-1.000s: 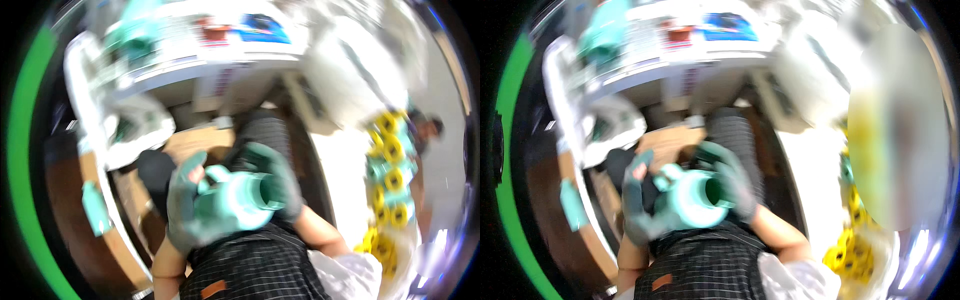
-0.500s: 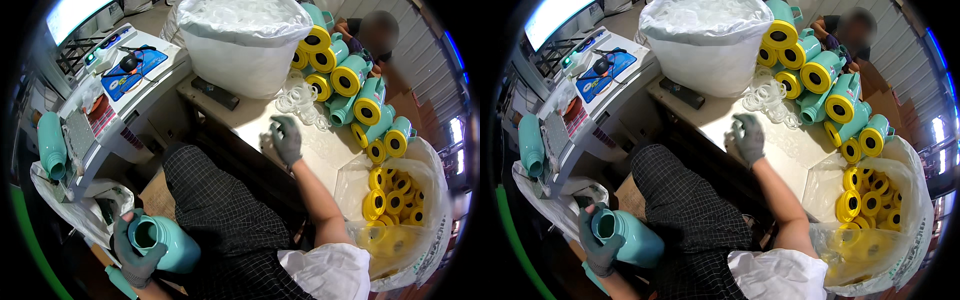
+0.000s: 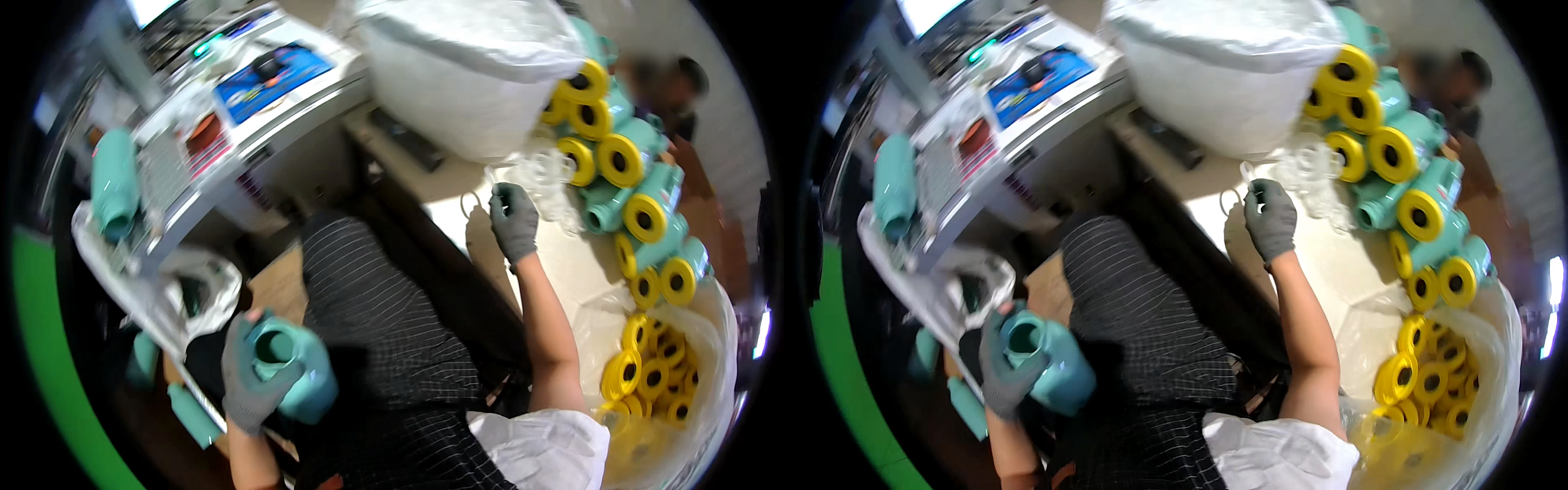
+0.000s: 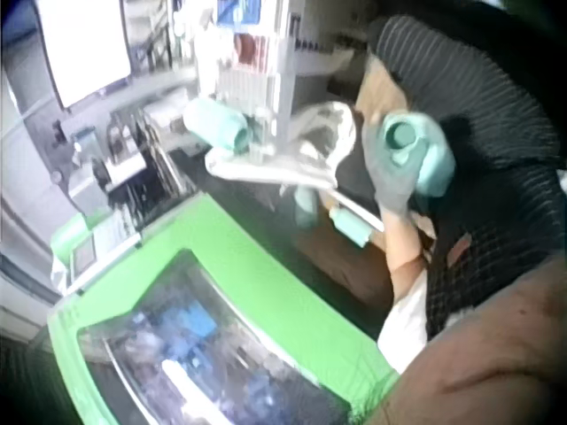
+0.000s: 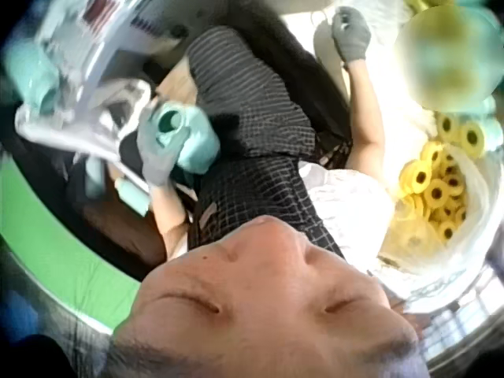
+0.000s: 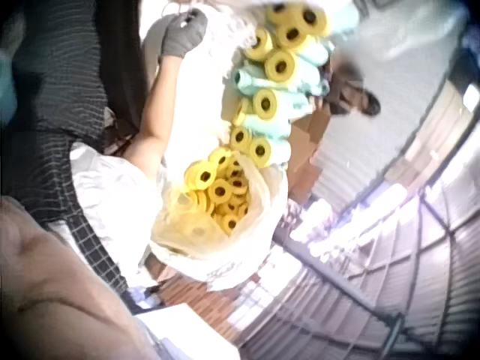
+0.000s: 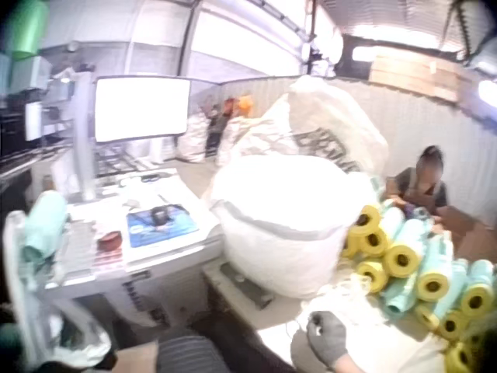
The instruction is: The person assembles teal thermos bottles by inserting a white plastic liner into each bottle, applying a red and white label to the side, and screwing on a yellow lid. The person handles the bottles one at a time and places the completed units on a nearby table.
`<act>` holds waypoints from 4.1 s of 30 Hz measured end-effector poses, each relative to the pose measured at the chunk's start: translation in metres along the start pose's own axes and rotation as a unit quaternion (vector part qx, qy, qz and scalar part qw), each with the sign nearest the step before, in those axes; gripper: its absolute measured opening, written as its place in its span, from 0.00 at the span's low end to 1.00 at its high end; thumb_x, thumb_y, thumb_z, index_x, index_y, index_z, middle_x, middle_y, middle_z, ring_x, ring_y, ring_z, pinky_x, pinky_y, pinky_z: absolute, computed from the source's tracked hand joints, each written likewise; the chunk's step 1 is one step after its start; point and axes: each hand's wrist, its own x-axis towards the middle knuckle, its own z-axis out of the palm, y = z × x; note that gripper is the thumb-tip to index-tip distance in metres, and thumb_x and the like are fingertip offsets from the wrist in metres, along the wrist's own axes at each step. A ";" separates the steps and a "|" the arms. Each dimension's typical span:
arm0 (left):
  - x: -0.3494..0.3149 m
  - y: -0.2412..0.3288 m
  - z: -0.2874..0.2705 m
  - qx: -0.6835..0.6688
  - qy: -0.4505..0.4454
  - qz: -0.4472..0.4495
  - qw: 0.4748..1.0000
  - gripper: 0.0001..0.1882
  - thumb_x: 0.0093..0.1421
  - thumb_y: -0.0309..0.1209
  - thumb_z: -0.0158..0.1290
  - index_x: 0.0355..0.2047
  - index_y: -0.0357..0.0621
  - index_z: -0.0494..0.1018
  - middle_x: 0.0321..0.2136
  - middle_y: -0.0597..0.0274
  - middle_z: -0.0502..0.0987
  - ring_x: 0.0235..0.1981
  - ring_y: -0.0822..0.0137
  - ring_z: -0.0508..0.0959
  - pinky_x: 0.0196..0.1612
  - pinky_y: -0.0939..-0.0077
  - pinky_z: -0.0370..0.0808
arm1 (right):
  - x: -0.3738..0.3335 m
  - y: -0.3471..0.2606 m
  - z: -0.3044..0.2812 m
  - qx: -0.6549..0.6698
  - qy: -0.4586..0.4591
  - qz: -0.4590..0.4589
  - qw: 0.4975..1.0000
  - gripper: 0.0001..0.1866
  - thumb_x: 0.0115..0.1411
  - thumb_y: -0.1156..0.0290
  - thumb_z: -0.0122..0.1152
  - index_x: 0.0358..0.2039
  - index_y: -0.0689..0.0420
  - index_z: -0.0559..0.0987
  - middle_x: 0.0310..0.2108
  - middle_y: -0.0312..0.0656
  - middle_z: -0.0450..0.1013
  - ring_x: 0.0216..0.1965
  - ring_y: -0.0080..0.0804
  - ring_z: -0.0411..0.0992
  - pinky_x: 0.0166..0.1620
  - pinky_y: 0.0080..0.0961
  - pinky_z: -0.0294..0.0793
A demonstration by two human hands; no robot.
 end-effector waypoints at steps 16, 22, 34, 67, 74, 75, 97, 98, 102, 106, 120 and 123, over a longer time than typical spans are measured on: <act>-0.020 0.018 -0.016 0.265 0.031 0.297 0.917 0.17 0.44 0.42 0.75 0.28 0.48 0.81 0.35 0.63 0.78 0.44 0.53 0.80 0.43 0.58 0.82 | -0.111 -0.280 0.058 0.355 -0.359 -0.301 0.809 0.17 0.59 0.69 0.69 0.47 0.61 0.82 0.31 0.41 0.79 0.27 0.32 0.79 0.30 0.26 0.77; -0.022 0.014 -0.030 0.281 0.005 0.262 0.923 0.19 0.42 0.44 0.74 0.29 0.48 0.81 0.37 0.61 0.78 0.44 0.52 0.80 0.40 0.58 0.82 | -0.113 -0.284 0.058 0.258 -0.299 -0.504 0.768 0.15 0.52 0.58 0.75 0.33 0.55 0.83 0.38 0.39 0.77 0.35 0.37 0.78 0.41 0.36 0.80; -0.012 0.022 -0.038 0.272 -0.053 0.283 0.918 0.20 0.43 0.46 0.73 0.22 0.47 0.78 0.33 0.62 0.76 0.35 0.55 0.75 0.39 0.56 0.72 | -0.117 -0.293 0.034 0.146 -0.376 -0.498 0.768 0.24 0.51 0.53 0.74 0.46 0.49 0.80 0.48 0.38 0.73 0.43 0.37 0.72 0.44 0.38 0.71; 0.072 0.082 -0.013 0.559 -0.295 0.105 0.768 0.12 0.59 0.31 0.57 0.44 0.44 0.77 0.38 0.58 0.82 0.41 0.52 0.85 0.43 0.63 0.81 | -0.132 -0.242 0.081 0.287 -0.260 -0.435 0.813 0.14 0.49 0.58 0.76 0.25 0.51 0.80 0.32 0.36 0.73 0.29 0.33 0.72 0.34 0.33 0.71; 0.174 -0.113 -0.020 -0.086 0.061 -0.089 0.990 0.47 0.55 0.46 0.73 0.61 0.26 0.62 0.58 0.41 0.70 0.55 0.58 0.76 0.57 0.65 0.76 | -0.108 -0.174 0.062 0.255 -0.312 -0.407 0.820 0.16 0.53 0.62 0.75 0.37 0.57 0.81 0.39 0.41 0.80 0.31 0.38 0.79 0.33 0.31 0.77; 0.199 -0.150 -0.029 -0.042 0.091 -0.128 0.987 0.49 0.53 0.47 0.73 0.63 0.26 0.61 0.60 0.40 0.69 0.56 0.58 0.76 0.56 0.66 0.76 | -0.107 -0.176 0.056 0.240 -0.329 -0.411 0.816 0.19 0.51 0.60 0.76 0.39 0.58 0.82 0.41 0.43 0.80 0.31 0.39 0.80 0.33 0.31 0.77; 0.216 -0.106 -0.030 -0.251 0.113 0.064 0.959 0.25 0.62 0.27 0.59 0.58 0.32 0.69 0.48 0.62 0.77 0.48 0.72 0.77 0.51 0.78 0.74 | 0.054 -0.248 0.280 0.519 -0.516 0.156 0.663 0.13 0.65 0.74 0.65 0.48 0.64 0.80 0.36 0.41 0.81 0.36 0.25 0.79 0.38 0.22 0.79; 0.216 -0.116 -0.027 -0.200 0.194 0.102 0.955 0.29 0.60 0.34 0.64 0.59 0.37 0.69 0.47 0.60 0.77 0.51 0.65 0.76 0.56 0.69 0.72 | 0.048 -0.259 0.276 0.498 -0.502 0.157 0.689 0.13 0.66 0.75 0.64 0.49 0.64 0.80 0.36 0.41 0.81 0.36 0.25 0.79 0.40 0.24 0.80; 0.225 -0.056 -0.035 0.374 0.336 0.235 0.832 0.24 0.53 0.39 0.68 0.50 0.50 0.77 0.45 0.60 0.78 0.56 0.51 0.71 0.68 0.46 0.59 | 0.038 -0.260 0.285 0.511 -0.453 0.148 0.716 0.14 0.63 0.74 0.66 0.48 0.63 0.80 0.33 0.37 0.79 0.30 0.20 0.75 0.35 0.21 0.76; 0.254 -0.064 -0.039 0.421 0.305 0.283 0.807 0.11 0.52 0.39 0.67 0.34 0.53 0.81 0.41 0.67 0.78 0.51 0.54 0.74 0.67 0.42 0.61 | 0.032 -0.258 0.289 0.516 -0.442 0.116 0.725 0.18 0.62 0.73 0.66 0.53 0.62 0.79 0.36 0.36 0.79 0.33 0.19 0.74 0.36 0.20 0.77; 0.146 -0.043 -0.007 0.257 0.223 0.294 0.893 0.14 0.50 0.29 0.67 0.39 0.50 0.81 0.39 0.60 0.80 0.46 0.53 0.79 0.57 0.53 0.73 | 0.009 -0.228 0.219 0.524 -0.370 0.127 0.757 0.26 0.67 0.71 0.62 0.63 0.65 0.70 0.46 0.42 0.77 0.45 0.25 0.76 0.46 0.22 0.79; 0.051 -0.049 0.014 0.067 0.133 0.254 0.956 0.15 0.53 0.29 0.67 0.42 0.47 0.81 0.39 0.58 0.84 0.38 0.58 0.84 0.43 0.62 0.81 | -0.012 -0.203 0.121 0.475 -0.449 0.242 0.717 0.19 0.75 0.59 0.52 0.53 0.63 0.78 0.35 0.41 0.77 0.25 0.23 0.72 0.32 0.21 0.75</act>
